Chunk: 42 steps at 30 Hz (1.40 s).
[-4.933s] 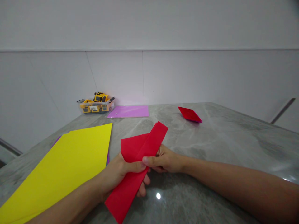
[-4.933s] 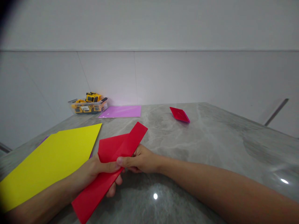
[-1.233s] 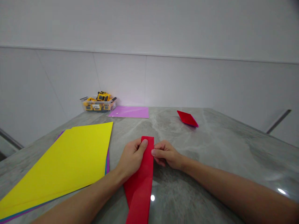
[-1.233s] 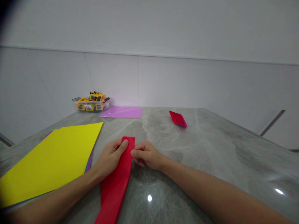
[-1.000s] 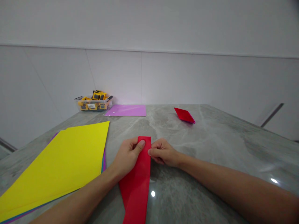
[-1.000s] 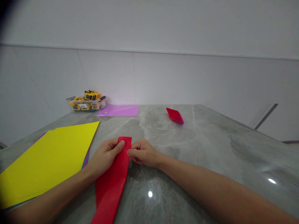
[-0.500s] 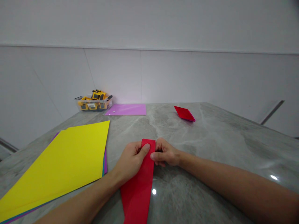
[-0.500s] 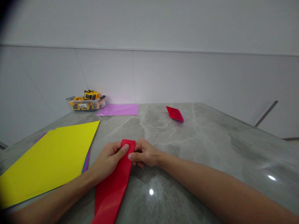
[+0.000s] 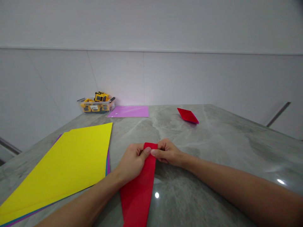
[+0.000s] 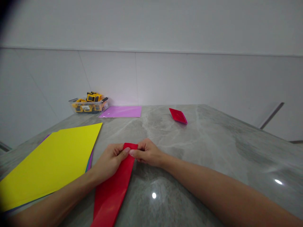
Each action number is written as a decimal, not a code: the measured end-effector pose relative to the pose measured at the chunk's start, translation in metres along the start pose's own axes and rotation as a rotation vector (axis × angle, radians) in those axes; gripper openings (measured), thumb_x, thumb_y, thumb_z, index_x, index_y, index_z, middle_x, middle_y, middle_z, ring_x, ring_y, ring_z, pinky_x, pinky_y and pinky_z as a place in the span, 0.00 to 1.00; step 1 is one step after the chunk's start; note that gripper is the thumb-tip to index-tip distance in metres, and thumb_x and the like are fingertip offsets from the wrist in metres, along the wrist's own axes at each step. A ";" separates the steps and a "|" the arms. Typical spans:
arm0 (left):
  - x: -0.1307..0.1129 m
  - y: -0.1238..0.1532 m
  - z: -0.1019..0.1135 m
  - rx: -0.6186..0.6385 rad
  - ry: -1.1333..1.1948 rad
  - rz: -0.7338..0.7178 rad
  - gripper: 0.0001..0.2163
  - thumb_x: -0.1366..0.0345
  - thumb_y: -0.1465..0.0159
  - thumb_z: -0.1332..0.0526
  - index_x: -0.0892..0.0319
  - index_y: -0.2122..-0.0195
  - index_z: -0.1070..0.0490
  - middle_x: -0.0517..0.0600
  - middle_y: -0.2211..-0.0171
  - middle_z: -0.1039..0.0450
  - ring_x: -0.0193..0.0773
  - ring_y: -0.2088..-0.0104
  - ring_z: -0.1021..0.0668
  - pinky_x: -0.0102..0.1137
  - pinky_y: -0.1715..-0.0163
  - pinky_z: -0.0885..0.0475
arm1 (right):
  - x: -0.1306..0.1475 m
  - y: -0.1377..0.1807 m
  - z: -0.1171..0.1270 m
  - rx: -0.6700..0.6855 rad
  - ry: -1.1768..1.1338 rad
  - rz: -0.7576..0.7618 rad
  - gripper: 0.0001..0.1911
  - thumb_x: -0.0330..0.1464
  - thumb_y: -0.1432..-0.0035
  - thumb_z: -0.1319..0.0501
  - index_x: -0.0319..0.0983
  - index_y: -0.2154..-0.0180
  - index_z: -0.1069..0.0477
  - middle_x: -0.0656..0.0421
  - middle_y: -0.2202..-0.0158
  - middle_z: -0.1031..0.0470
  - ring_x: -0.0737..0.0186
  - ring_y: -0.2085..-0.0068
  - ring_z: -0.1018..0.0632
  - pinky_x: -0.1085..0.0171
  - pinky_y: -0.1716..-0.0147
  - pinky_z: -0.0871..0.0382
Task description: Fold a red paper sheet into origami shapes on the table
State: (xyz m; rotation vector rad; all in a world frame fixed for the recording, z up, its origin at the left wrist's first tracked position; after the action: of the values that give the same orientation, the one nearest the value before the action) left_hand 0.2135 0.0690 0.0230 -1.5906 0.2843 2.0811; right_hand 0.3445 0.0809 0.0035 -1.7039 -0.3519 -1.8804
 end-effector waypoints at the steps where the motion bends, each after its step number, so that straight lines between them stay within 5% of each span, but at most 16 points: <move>1: -0.001 0.000 0.000 0.006 0.010 0.007 0.17 0.55 0.39 0.46 0.62 0.75 0.25 0.47 0.81 0.31 0.32 0.81 0.35 0.25 0.81 0.41 | 0.000 0.000 0.000 0.001 -0.003 0.004 0.27 0.48 0.47 0.39 0.37 0.86 0.40 0.67 0.90 0.45 0.76 0.87 0.46 0.71 0.88 0.56; 7: -0.005 0.001 -0.001 0.076 0.068 0.030 0.19 0.53 0.40 0.45 0.62 0.77 0.26 0.49 0.80 0.30 0.33 0.80 0.33 0.25 0.81 0.40 | 0.002 0.000 -0.002 0.002 0.091 0.005 0.31 0.52 0.41 0.47 0.37 0.87 0.42 0.66 0.90 0.46 0.75 0.87 0.46 0.69 0.86 0.55; 13: 0.006 0.002 0.001 0.055 -0.015 0.061 0.17 0.52 0.40 0.45 0.61 0.78 0.33 0.44 0.82 0.38 0.30 0.81 0.39 0.25 0.82 0.45 | 0.004 -0.002 0.000 -0.061 0.070 0.083 0.29 0.52 0.43 0.43 0.38 0.83 0.46 0.68 0.85 0.50 0.75 0.82 0.48 0.69 0.84 0.56; 21: 0.002 0.000 0.002 -0.030 -0.012 0.092 0.16 0.53 0.42 0.45 0.58 0.81 0.34 0.45 0.84 0.37 0.32 0.83 0.38 0.26 0.84 0.45 | -0.005 -0.008 0.006 -0.178 0.079 0.024 0.36 0.60 0.43 0.52 0.39 0.87 0.44 0.67 0.91 0.49 0.75 0.87 0.47 0.68 0.86 0.56; 24: -0.001 0.000 0.003 -0.059 0.026 0.069 0.16 0.53 0.42 0.45 0.59 0.79 0.30 0.45 0.84 0.34 0.33 0.83 0.35 0.26 0.83 0.43 | -0.001 -0.009 0.004 -0.129 0.066 0.034 0.38 0.62 0.45 0.56 0.38 0.88 0.43 0.65 0.91 0.47 0.74 0.87 0.46 0.68 0.85 0.54; 31: 0.003 -0.001 0.002 -0.041 0.194 0.072 0.15 0.56 0.42 0.41 0.62 0.77 0.26 0.50 0.78 0.26 0.36 0.76 0.28 0.27 0.76 0.35 | 0.003 -0.005 -0.003 0.018 0.027 -0.023 0.32 0.53 0.44 0.44 0.37 0.88 0.42 0.66 0.91 0.45 0.76 0.87 0.46 0.70 0.87 0.55; 36: 0.005 0.001 0.005 -0.113 0.252 0.195 0.14 0.54 0.45 0.37 0.60 0.78 0.32 0.41 0.85 0.40 0.28 0.84 0.40 0.24 0.83 0.48 | 0.001 -0.003 -0.004 0.097 -0.060 -0.095 0.31 0.51 0.48 0.40 0.38 0.89 0.44 0.68 0.92 0.47 0.77 0.89 0.48 0.70 0.88 0.57; 39: 0.000 0.000 0.005 -0.062 0.124 0.112 0.16 0.54 0.46 0.37 0.61 0.81 0.33 0.41 0.85 0.43 0.27 0.83 0.42 0.25 0.83 0.49 | 0.006 -0.001 -0.012 0.166 -0.019 -0.096 0.31 0.51 0.48 0.40 0.38 0.89 0.45 0.68 0.92 0.47 0.77 0.89 0.47 0.71 0.89 0.57; 42: -0.002 0.000 0.011 -0.159 0.053 0.008 0.14 0.57 0.45 0.40 0.61 0.81 0.34 0.44 0.83 0.38 0.30 0.80 0.38 0.26 0.80 0.44 | 0.011 0.003 -0.021 0.176 0.069 -0.096 0.29 0.50 0.43 0.44 0.36 0.86 0.39 0.66 0.91 0.42 0.76 0.88 0.42 0.72 0.88 0.52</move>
State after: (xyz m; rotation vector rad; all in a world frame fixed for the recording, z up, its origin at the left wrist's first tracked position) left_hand 0.2048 0.0732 0.0283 -1.7410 0.1471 2.1152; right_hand 0.3289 0.0642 0.0107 -1.5262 -0.5631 -1.9105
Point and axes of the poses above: each hand's wrist, its own y-axis away from the middle knuckle, its own z-axis out of the back of the hand, x = y × z, the point moved 4 cm from there along -y, towards the middle knuckle
